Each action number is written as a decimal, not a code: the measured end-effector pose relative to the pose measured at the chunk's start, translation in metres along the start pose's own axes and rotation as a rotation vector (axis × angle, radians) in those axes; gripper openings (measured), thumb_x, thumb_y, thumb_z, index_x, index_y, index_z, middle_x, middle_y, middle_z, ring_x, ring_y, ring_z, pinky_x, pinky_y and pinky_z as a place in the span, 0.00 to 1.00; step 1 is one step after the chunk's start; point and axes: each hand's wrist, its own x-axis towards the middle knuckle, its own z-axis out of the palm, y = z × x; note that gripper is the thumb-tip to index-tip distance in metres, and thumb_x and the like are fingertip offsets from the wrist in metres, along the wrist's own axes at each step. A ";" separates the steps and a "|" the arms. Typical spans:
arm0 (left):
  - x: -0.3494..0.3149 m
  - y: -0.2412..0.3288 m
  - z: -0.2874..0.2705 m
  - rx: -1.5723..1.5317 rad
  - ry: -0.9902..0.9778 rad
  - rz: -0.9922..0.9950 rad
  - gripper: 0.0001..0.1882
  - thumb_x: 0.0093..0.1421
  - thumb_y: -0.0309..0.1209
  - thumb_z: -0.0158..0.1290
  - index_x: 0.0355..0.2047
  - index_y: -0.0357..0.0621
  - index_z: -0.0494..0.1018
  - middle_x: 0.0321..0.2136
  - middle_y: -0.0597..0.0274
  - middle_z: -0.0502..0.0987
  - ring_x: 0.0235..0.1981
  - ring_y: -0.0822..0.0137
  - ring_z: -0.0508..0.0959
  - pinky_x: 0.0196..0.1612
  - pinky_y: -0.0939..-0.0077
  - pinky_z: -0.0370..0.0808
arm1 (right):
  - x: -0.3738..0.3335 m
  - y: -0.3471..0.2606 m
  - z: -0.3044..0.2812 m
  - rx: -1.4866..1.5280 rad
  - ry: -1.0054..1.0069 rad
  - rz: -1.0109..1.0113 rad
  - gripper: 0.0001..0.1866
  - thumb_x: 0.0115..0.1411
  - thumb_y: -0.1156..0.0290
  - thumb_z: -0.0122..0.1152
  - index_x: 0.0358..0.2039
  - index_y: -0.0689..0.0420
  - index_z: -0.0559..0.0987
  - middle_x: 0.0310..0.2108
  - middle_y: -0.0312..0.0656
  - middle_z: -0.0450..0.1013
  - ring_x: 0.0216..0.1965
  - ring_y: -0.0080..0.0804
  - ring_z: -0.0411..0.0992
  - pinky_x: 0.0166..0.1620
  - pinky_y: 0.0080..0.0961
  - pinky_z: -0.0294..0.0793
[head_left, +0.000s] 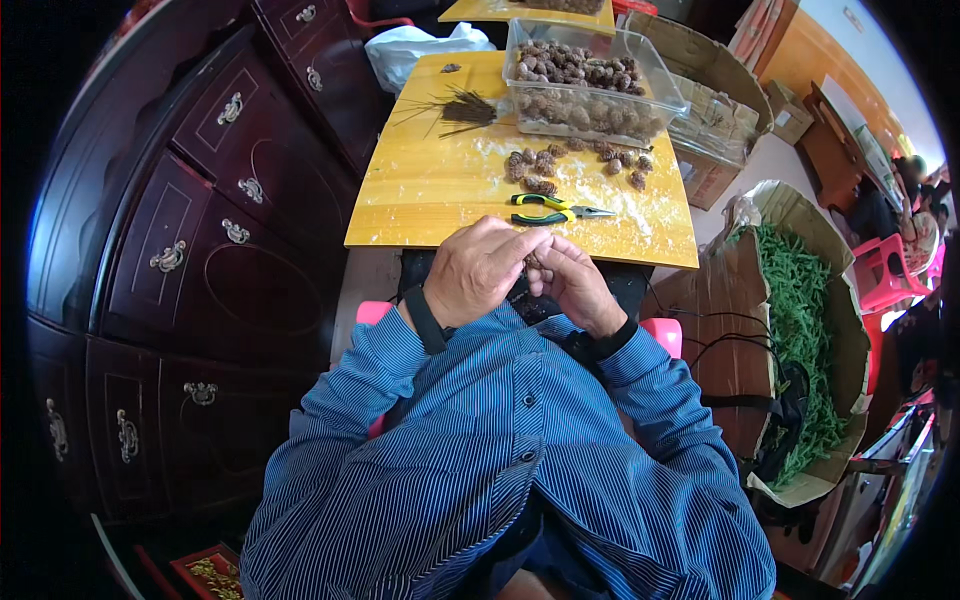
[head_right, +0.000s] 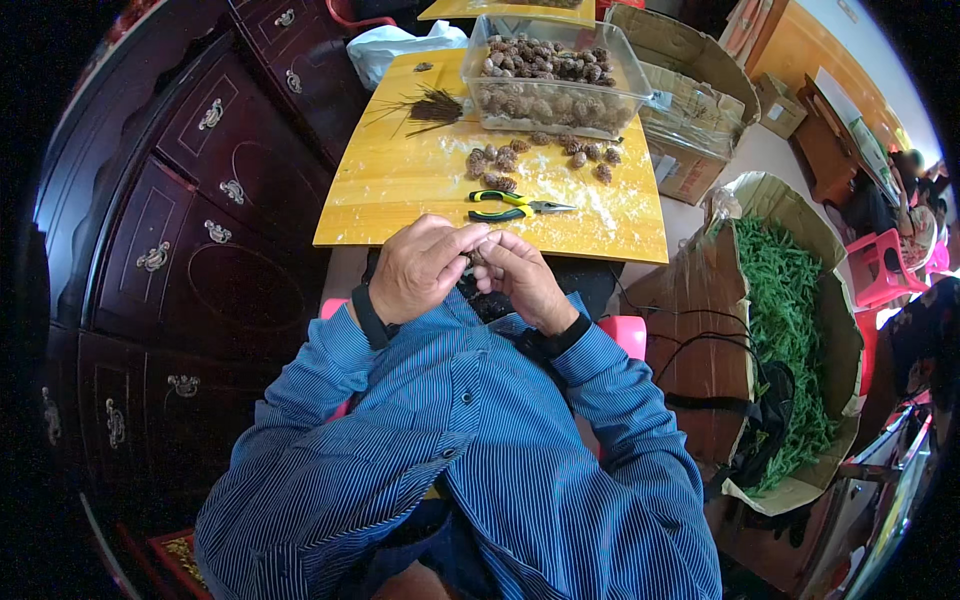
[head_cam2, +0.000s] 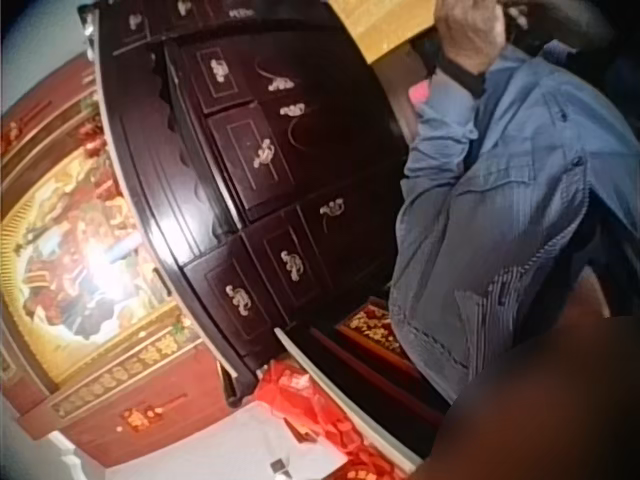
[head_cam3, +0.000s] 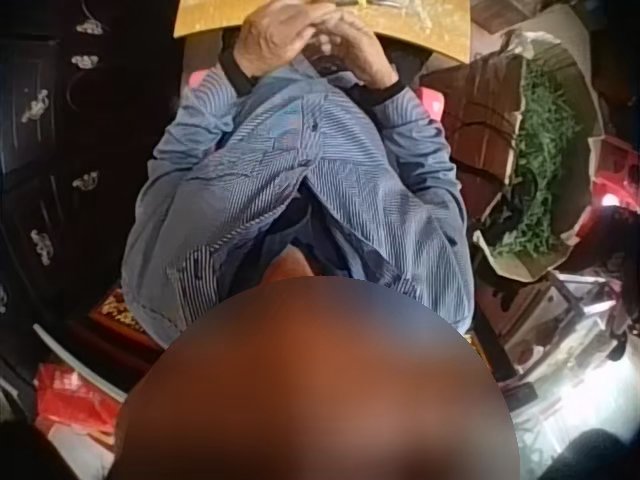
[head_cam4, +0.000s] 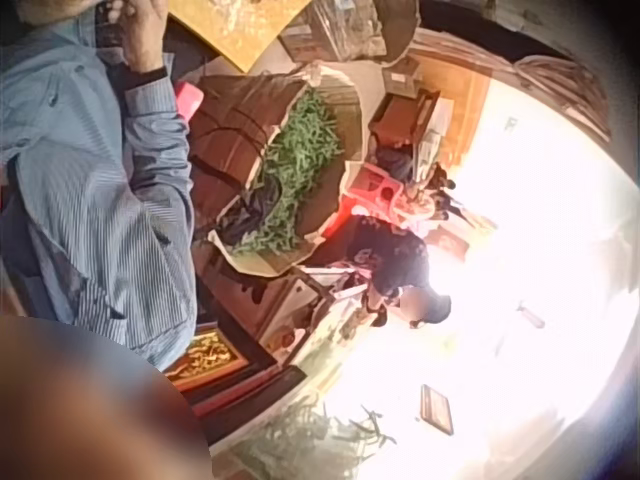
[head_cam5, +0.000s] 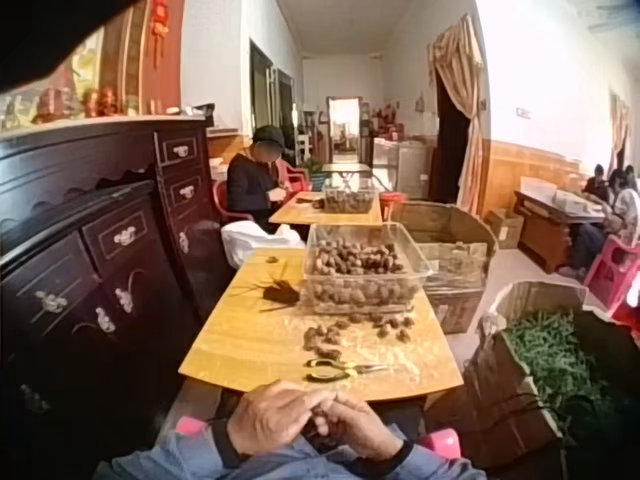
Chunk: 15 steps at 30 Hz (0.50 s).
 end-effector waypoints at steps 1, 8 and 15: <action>-0.001 -0.001 0.001 0.000 0.009 0.004 0.29 0.46 0.16 0.59 0.52 0.46 0.74 0.30 0.63 0.77 0.33 0.60 0.78 0.35 0.67 0.77 | 0.000 0.000 0.000 0.003 -0.006 0.001 0.09 0.70 0.67 0.51 0.42 0.58 0.76 0.31 0.33 0.73 0.28 0.20 0.71 0.34 0.16 0.73; -0.010 -0.009 0.007 -0.059 0.007 -0.093 0.29 0.47 0.17 0.61 0.52 0.44 0.73 0.29 0.61 0.78 0.31 0.61 0.80 0.34 0.70 0.77 | -0.002 0.004 0.000 -0.017 -0.050 -0.059 0.09 0.71 0.66 0.52 0.43 0.58 0.75 0.34 0.34 0.73 0.33 0.20 0.72 0.38 0.17 0.74; -0.013 0.001 0.012 -0.281 0.060 -0.379 0.27 0.51 0.16 0.60 0.53 0.42 0.72 0.28 0.61 0.77 0.29 0.70 0.80 0.33 0.77 0.76 | -0.002 0.009 0.003 -0.081 -0.021 -0.140 0.08 0.71 0.67 0.53 0.44 0.58 0.74 0.36 0.33 0.73 0.37 0.20 0.72 0.43 0.19 0.75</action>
